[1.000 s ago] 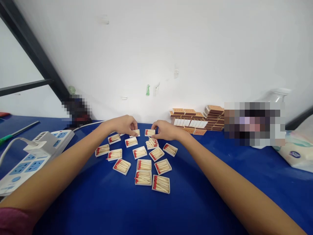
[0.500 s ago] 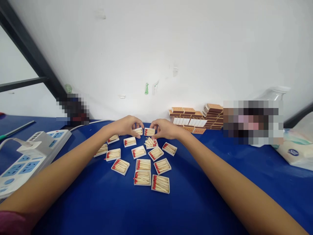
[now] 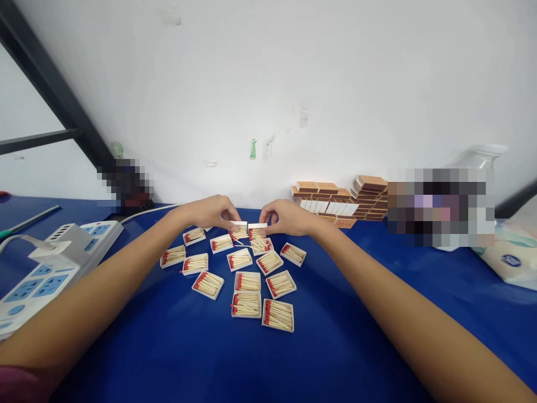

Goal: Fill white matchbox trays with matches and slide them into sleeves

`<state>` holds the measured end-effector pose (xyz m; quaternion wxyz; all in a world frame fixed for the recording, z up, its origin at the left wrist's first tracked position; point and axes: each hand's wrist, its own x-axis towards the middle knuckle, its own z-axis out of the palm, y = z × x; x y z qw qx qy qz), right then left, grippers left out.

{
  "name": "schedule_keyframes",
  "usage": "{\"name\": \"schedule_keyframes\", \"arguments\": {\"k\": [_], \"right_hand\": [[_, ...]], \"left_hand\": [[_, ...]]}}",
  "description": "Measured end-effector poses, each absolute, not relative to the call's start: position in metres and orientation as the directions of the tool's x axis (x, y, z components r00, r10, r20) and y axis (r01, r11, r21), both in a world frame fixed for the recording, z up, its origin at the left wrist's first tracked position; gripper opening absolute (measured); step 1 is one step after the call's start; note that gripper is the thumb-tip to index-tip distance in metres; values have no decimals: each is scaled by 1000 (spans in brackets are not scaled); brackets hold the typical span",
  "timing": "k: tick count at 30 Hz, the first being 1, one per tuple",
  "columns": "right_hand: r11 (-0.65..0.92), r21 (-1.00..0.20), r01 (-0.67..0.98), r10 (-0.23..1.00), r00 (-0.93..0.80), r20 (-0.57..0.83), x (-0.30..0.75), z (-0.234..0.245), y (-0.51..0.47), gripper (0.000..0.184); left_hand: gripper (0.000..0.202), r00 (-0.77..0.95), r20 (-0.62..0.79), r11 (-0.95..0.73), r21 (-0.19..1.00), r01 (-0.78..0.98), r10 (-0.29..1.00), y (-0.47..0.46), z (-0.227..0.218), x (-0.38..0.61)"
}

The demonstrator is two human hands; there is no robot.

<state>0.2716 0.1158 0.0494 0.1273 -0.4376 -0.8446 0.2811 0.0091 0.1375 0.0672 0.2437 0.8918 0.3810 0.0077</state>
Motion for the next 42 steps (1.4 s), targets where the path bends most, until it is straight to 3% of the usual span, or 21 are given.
{"name": "schedule_keyframes", "arguments": {"k": [9,14,23,32,42], "right_hand": [[525,-555,645,834,-519,185,264,36,115,6],[571,-502,650,817,-510,269,260,28,112,9],[606,-428,670,795,-531,294,254,29,106,20],[655,-287,699,755,-607,247,259,35,106,14],[516,-515,685,799,-602,0,265,55,100,22]], "left_hand": [[13,666,-38,-635,265,725,745,130,67,22],[7,653,10,-646,161,746,757,122,69,28],[6,643,36,-644,33,764,765,112,71,34],[23,633,-117,-623,109,774,766,111,75,30],[39,631,-269,-581,247,775,728,117,81,21]]}}
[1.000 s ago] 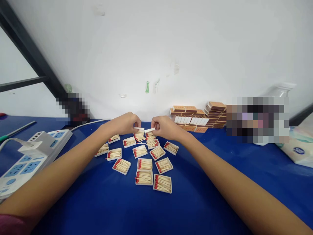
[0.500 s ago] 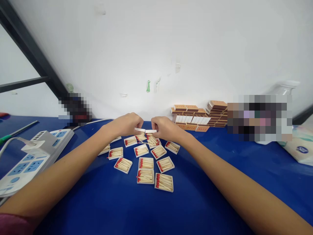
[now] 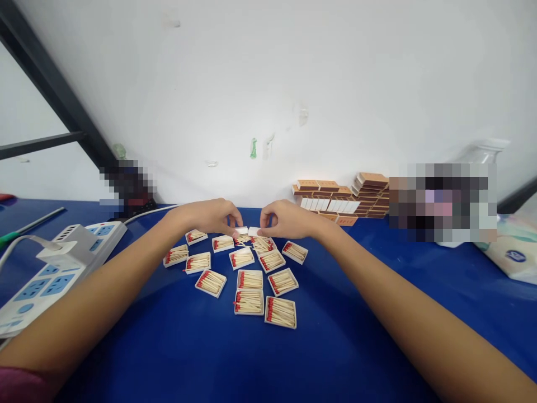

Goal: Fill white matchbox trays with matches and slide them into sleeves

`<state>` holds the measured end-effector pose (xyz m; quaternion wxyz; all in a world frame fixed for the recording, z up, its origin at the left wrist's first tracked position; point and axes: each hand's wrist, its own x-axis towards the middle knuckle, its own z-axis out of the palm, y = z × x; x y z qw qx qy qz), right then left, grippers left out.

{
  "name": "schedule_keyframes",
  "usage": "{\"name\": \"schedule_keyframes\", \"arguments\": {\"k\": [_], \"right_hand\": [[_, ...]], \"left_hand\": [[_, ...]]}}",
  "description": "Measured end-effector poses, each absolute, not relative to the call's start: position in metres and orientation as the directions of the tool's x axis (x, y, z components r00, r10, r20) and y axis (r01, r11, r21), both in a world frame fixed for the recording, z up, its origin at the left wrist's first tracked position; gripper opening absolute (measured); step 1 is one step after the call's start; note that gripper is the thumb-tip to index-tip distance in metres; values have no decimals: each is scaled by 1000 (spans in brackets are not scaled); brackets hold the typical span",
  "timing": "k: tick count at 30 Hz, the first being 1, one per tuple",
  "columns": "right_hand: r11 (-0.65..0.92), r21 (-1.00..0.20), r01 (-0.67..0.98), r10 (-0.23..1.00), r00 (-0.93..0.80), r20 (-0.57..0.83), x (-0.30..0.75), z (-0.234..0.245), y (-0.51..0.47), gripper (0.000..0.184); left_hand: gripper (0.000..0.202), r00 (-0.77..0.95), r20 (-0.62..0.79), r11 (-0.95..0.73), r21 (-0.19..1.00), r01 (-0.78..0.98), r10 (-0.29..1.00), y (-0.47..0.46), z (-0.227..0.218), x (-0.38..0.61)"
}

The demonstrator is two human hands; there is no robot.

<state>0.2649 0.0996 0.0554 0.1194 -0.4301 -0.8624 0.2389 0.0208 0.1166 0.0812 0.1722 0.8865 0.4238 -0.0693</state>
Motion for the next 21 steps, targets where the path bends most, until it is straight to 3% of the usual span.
{"name": "schedule_keyframes", "arguments": {"k": [5,11,21], "right_hand": [[500,-496,710,798,-600,-53,264,53,100,27],[460,-531,712,817,-574,-63,263,51,99,33],[418,-670,614,824,-566,-5,274,51,110,43]], "left_hand": [[42,638,-293,-573,282,769,712,122,74,20],[62,626,-303,-544,317,777,718,124,75,18],[50,692,-254,-544,462,700,675,133,78,9]]}}
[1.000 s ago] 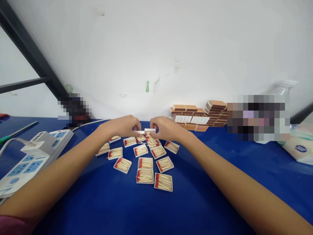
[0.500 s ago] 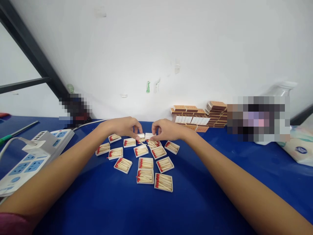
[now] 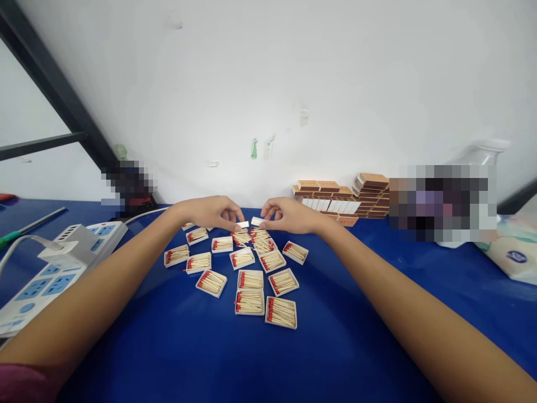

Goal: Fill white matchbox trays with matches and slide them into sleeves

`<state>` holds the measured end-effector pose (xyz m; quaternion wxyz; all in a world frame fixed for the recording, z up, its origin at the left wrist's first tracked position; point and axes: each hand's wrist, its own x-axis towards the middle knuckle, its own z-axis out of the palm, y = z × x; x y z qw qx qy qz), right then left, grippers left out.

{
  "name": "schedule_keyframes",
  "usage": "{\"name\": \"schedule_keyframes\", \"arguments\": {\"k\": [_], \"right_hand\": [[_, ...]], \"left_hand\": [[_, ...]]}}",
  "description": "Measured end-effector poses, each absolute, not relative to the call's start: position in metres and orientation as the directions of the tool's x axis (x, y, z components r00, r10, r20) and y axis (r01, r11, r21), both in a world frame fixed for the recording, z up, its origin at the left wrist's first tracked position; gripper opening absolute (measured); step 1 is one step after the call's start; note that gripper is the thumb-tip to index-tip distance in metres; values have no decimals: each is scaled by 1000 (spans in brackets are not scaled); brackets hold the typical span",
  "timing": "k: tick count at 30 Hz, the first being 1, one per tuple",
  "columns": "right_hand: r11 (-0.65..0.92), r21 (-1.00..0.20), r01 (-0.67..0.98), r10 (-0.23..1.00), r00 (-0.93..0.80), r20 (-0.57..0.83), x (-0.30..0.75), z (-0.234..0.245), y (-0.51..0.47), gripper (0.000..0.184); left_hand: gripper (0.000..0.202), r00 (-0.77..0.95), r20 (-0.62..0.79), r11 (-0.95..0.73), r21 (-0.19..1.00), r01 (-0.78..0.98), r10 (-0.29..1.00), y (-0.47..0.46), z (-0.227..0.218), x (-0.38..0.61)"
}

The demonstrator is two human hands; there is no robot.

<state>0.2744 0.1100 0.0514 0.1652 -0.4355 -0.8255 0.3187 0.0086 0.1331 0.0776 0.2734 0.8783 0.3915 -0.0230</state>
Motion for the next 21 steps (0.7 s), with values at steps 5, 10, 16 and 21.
{"name": "schedule_keyframes", "arguments": {"k": [5,10,16,21], "right_hand": [[359,-681,639,862,-507,-21,274,52,108,37],[354,-597,720,887,-461,-29,269,42,110,30],[450,-290,845,891,-400,216,265,24,118,30],[479,-177,860,861,-420,287,265,21,117,27]], "left_hand": [[39,702,-151,-554,507,660,696,137,75,4],[30,646,10,-564,498,659,763,148,57,5],[30,503,163,-522,404,751,849,157,29,12],[24,527,193,-561,320,764,828,149,36,16]]}}
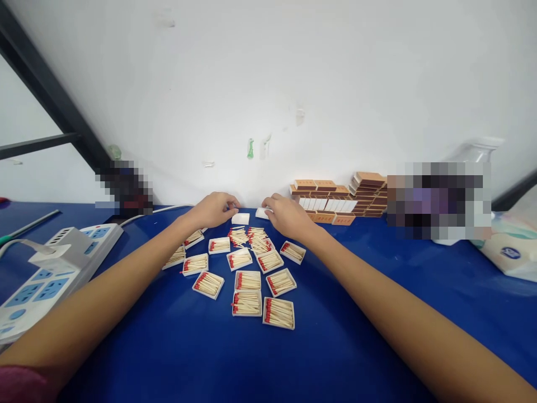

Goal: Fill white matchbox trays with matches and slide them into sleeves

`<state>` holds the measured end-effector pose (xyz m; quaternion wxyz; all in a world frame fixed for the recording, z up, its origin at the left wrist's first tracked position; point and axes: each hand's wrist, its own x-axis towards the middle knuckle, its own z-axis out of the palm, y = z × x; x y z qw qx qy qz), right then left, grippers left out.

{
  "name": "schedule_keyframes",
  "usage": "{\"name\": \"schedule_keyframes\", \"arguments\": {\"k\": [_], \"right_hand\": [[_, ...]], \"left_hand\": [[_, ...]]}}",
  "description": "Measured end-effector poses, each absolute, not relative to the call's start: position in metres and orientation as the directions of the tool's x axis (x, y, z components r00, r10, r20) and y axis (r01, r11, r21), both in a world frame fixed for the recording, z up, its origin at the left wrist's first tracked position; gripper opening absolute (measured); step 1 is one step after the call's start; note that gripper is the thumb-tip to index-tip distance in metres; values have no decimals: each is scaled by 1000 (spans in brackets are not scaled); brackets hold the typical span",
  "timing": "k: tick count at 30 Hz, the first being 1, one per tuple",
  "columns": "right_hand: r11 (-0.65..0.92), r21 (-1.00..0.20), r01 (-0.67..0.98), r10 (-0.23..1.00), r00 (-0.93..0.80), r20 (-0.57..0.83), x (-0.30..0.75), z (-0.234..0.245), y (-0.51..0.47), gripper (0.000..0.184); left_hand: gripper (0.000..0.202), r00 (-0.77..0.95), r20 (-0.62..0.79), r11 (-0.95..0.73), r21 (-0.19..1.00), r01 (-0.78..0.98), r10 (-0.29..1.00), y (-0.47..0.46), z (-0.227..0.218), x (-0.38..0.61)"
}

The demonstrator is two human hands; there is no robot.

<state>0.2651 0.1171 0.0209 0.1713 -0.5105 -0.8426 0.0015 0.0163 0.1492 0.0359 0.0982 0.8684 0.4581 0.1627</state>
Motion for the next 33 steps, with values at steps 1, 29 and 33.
{"name": "schedule_keyframes", "arguments": {"k": [1,29,33], "right_hand": [[487,-144,861,854,-436,283,265,21,117,26],[280,288,916,928,-335,164,258,29,108,38],[299,216,929,924,-339,177,261,39,107,35]], "left_hand": [[25,547,188,-578,312,754,816,148,39,17],[21,617,194,-638,63,768,762,162,21,103],[23,613,206,-640,110,760,763,152,37,99]]}}
